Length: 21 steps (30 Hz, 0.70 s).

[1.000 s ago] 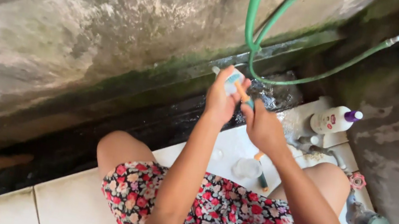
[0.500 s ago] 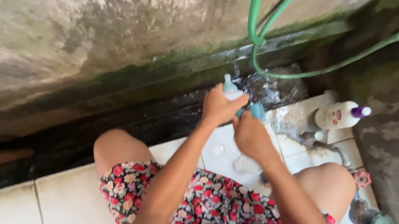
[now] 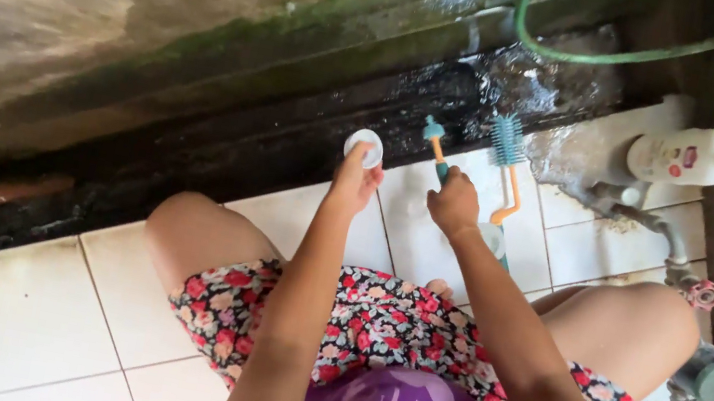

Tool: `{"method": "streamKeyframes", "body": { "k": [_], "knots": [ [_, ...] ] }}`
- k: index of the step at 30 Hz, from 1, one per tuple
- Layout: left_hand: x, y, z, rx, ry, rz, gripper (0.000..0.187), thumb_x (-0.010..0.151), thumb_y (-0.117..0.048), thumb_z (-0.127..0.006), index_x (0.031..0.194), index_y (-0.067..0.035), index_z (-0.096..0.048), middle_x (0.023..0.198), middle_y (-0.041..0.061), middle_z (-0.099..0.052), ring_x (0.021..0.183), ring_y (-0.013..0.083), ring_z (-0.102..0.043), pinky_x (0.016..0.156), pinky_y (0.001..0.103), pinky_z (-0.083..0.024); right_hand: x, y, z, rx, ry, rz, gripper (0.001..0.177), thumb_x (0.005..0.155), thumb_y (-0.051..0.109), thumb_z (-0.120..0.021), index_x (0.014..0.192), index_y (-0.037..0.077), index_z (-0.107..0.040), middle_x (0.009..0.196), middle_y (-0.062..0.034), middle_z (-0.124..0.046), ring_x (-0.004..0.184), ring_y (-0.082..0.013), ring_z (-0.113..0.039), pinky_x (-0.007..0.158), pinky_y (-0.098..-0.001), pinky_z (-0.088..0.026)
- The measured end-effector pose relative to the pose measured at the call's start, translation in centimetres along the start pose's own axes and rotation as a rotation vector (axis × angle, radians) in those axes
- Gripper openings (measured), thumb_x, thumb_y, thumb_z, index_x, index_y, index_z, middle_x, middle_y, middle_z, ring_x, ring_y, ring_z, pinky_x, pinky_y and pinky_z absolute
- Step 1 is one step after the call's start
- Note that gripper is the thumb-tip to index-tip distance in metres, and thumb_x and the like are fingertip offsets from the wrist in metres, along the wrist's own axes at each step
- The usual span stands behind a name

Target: Washing baby bottles and parts using a brush, soap, and a water hose on a tiled floor.

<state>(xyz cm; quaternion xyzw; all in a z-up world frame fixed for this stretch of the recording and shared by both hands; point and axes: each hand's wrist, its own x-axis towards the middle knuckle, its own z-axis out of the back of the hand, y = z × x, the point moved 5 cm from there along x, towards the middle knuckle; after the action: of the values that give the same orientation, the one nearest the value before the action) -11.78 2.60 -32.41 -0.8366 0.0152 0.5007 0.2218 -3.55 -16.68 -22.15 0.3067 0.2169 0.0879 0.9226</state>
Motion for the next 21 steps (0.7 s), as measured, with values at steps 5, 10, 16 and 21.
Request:
{"method": "streamKeyframes", "body": {
  "k": [5, 10, 16, 21],
  "knots": [
    [1.4, 10.0, 6.4, 0.074, -0.124, 0.173, 0.022, 0.097, -0.026, -0.058, 0.096, -0.006, -0.064, 0.077, 0.004, -0.065, 0.069, 0.0174, -0.064, 0.068, 0.033, -0.059, 0.2, -1.9, -3.5, -0.279, 0.211, -0.166, 0.022, 0.09, 0.008, -0.055, 0.111, 0.004, -0.059, 0.107, -0.0236, -0.068, 0.098, -0.0466, -0.066, 0.083, -0.0558, -0.053],
    [-0.8, 14.0, 6.7, 0.776, -0.207, -0.016, 0.035, 0.102, -0.027, -0.049, 0.096, 0.003, -0.067, 0.086, 0.02, -0.069, 0.076, 0.0312, -0.066, 0.072, 0.043, -0.054, -0.4, -4.3, -3.8, -0.265, 0.234, -0.24, 0.021, 0.096, 0.013, -0.048, 0.11, 0.004, -0.06, 0.104, -0.0266, -0.07, 0.097, -0.0481, -0.067, 0.085, -0.0569, -0.053],
    [-5.0, 13.2, 2.2, 1.123, -0.218, -0.813, 0.044, 0.087, -0.002, -0.048, 0.129, 0.004, -0.062, 0.121, 0.028, -0.065, 0.115, 0.0449, -0.062, 0.101, 0.047, -0.049, 0.5, -4.4, 1.0, -0.216, 0.069, -0.199, 0.02, 0.088, 0.01, -0.058, 0.105, 0.001, -0.06, 0.094, -0.0299, -0.069, 0.09, -0.05, -0.067, 0.082, -0.057, -0.053],
    [-6.6, 13.6, 0.4, 1.108, -0.18, -0.791, 0.04, 0.095, -0.002, -0.054, 0.135, 0.001, -0.059, 0.13, 0.026, -0.061, 0.121, 0.0432, -0.058, 0.104, 0.046, -0.049, -0.2, -3.2, 4.2, -0.175, -0.017, -0.159, 0.02, 0.086, 0.01, -0.068, 0.1, -0.001, -0.058, 0.087, -0.0272, -0.069, 0.082, -0.0482, -0.067, 0.073, -0.0557, -0.053]
  ]
}}
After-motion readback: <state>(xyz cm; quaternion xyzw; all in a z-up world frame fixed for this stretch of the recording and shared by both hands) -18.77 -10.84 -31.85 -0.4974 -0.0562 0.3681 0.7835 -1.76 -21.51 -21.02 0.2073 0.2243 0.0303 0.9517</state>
